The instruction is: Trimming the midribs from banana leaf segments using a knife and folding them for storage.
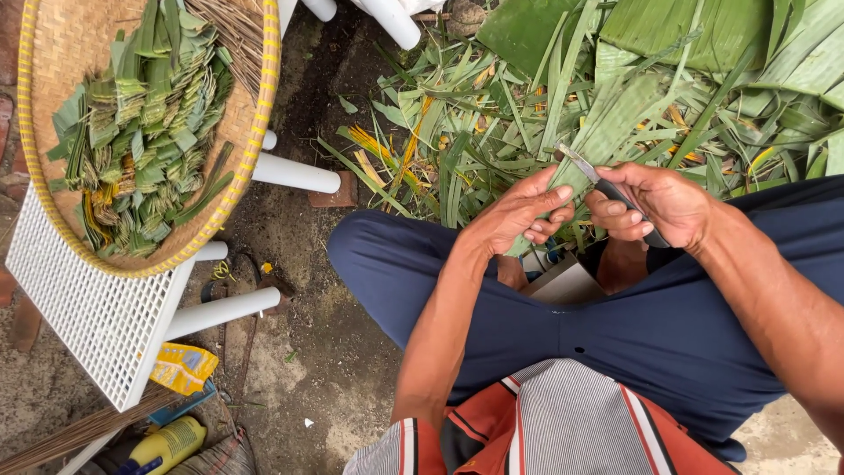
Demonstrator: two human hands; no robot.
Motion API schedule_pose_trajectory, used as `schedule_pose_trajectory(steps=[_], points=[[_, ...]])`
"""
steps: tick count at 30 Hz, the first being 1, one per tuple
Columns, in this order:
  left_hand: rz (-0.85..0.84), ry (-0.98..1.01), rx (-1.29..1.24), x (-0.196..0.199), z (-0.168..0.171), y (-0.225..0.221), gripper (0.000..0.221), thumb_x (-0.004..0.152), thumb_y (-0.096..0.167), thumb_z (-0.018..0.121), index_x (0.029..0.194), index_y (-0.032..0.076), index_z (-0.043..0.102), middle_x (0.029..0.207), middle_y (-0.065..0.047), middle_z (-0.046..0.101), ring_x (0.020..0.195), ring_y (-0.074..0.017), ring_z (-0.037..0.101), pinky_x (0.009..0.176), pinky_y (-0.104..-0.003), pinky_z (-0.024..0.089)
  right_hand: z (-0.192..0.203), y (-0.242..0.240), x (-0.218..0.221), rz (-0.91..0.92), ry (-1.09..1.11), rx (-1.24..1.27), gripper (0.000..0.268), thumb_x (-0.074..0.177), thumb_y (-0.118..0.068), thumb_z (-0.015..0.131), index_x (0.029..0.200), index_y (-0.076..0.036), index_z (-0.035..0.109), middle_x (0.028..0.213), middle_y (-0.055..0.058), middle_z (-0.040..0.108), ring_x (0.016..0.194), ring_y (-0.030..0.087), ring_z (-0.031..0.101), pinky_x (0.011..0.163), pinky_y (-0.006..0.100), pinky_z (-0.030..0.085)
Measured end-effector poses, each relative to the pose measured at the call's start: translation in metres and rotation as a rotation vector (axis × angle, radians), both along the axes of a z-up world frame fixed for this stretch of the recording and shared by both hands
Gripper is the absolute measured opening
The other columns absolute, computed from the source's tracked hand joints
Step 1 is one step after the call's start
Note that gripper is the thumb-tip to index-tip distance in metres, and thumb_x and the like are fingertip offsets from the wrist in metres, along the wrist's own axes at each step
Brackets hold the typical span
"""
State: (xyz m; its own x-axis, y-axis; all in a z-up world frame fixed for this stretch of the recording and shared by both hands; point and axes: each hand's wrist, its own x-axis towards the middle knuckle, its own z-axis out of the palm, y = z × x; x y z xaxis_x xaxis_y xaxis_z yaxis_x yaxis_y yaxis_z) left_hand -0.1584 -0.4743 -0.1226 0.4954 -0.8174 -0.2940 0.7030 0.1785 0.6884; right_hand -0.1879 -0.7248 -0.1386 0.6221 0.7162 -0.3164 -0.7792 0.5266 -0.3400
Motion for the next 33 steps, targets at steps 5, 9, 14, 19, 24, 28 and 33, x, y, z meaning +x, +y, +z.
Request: schedule_pose_trajectory(steps=[5, 9, 14, 19, 24, 28, 33], points=[[-0.033, 0.108, -0.051, 0.008, -0.009, 0.001, 0.028, 0.102, 0.024, 0.064, 0.124, 0.014, 0.051, 0.079, 0.000, 0.051, 0.056, -0.0016, 0.037, 0.042, -0.015, 0.023, -0.005, -0.004, 0.002, 0.035, 0.014, -0.042, 0.039, 0.107, -0.026, 0.048, 0.076, -0.003, 0.054, 0.063, 0.004, 0.046, 0.048, 0.010, 0.041, 0.037, 0.022, 0.033], [-0.067, 0.154, -0.061, 0.012, -0.005, 0.003, 0.023, 0.101, 0.021, 0.066, 0.119, 0.013, 0.054, 0.078, 0.000, 0.052, 0.055, -0.0019, 0.037, 0.041, -0.016, 0.022, 0.000, -0.004, 0.003, 0.063, 0.033, -0.089, 0.041, 0.107, -0.029, 0.049, 0.074, -0.004, 0.053, 0.058, 0.002, 0.044, 0.044, 0.010, 0.040, 0.036, 0.021, 0.031], [-0.068, 0.172, -0.062, 0.014, -0.006, 0.005, 0.025, 0.101, 0.020, 0.065, 0.119, 0.012, 0.051, 0.077, -0.001, 0.051, 0.054, -0.0025, 0.037, 0.040, -0.016, 0.022, -0.002, -0.007, 0.005, 0.037, 0.006, -0.171, 0.041, 0.108, -0.027, 0.050, 0.075, -0.003, 0.053, 0.062, 0.003, 0.045, 0.047, 0.009, 0.040, 0.036, 0.021, 0.033], [-0.061, 0.192, -0.069, 0.013, -0.012, 0.005, 0.018, 0.101, 0.019, 0.064, 0.113, 0.013, 0.053, 0.076, -0.001, 0.051, 0.054, -0.0026, 0.036, 0.040, -0.016, 0.021, -0.001, -0.002, 0.003, -0.049, -0.045, -0.303, 0.038, 0.110, -0.019, 0.051, 0.076, -0.001, 0.053, 0.068, 0.006, 0.049, 0.049, 0.009, 0.040, 0.034, 0.020, 0.030], [-0.034, 0.218, -0.058, 0.010, -0.019, 0.003, 0.014, 0.102, 0.025, 0.063, 0.110, 0.017, 0.054, 0.077, 0.000, 0.051, 0.054, -0.0014, 0.036, 0.041, -0.016, 0.021, -0.004, 0.005, 0.003, -0.050, -0.158, -0.751, 0.037, 0.108, -0.021, 0.056, 0.075, -0.004, 0.051, 0.066, 0.005, 0.047, 0.048, 0.007, 0.034, 0.034, 0.022, 0.020], [-0.024, 0.176, 0.007, 0.013, -0.005, -0.004, 0.057, 0.096, 0.064, 0.048, 0.092, 0.008, 0.057, 0.068, -0.001, 0.053, 0.047, -0.0037, 0.034, 0.037, -0.020, 0.025, 0.016, 0.017, -0.008, 0.009, -0.537, -1.168, 0.047, 0.110, -0.024, 0.053, 0.068, -0.003, 0.057, 0.056, 0.004, 0.044, 0.049, 0.014, 0.035, 0.046, 0.030, 0.031], [0.142, 0.119, 0.190, 0.015, -0.010, -0.011, 0.065, 0.079, 0.074, 0.060, 0.088, 0.010, 0.061, 0.072, 0.002, 0.055, 0.059, -0.0087, 0.048, 0.051, -0.028, 0.035, 0.046, 0.036, -0.007, 0.263, -1.918, -2.282, 0.072, 0.097, -0.029, 0.056, 0.167, -0.029, 0.040, 0.077, -0.007, 0.061, 0.047, 0.012, 0.057, 0.040, 0.026, 0.040]])
